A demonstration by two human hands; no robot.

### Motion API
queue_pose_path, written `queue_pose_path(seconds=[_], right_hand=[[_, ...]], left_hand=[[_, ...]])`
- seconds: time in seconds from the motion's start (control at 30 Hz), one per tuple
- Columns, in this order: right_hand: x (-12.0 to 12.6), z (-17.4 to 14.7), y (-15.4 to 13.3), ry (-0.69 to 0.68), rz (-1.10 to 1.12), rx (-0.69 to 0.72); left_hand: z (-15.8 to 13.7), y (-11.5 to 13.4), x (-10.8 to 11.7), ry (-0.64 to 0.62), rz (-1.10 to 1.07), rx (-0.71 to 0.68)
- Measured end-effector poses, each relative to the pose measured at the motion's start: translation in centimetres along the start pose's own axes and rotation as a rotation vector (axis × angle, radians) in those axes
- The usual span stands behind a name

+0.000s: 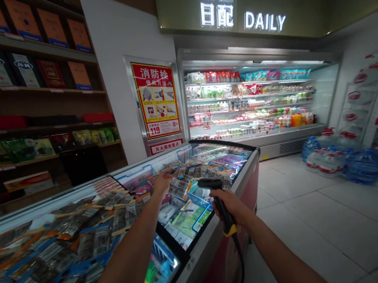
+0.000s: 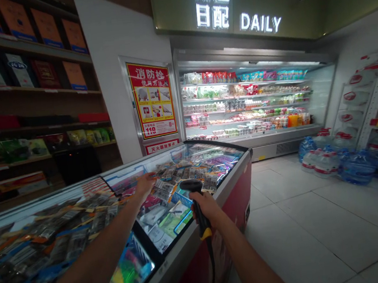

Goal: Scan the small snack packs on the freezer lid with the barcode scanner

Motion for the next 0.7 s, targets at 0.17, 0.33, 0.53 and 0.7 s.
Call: queue_pose_path(seconds=[0.17, 0.33, 0.53, 0.7], right_hand=[[-2.7, -0.7, 0.4, -0.113, -0.036, 0.002], [-3.9, -1.3, 0.6, -0.163, 0.018, -0.049], [-4.5, -1.4, 0.2, -0.214, 0.051, -0.032], [-5.3, -1.9, -0.3, -0.262, 0.036, -0.029]], left_hand=[[0.6, 0.8, 3.5, 0.009, 0.046, -0.028], [0.4, 1.3, 5.3, 0.082, 0.162, -0.064], [0.1, 1.9, 6.1, 0.122, 0.278, -0.099], [0.2, 2.5, 6.2, 0.124, 0.346, -0.136]])
Point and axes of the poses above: each hand's wrist, its own z-axis towards the middle knuckle, its own x-axis out of the back of the hand, y = z × x, the point moved 7 cm from there along z, towards the middle knuckle, and after that the axes turned 11 degrees about x, right-handed, at the moved point
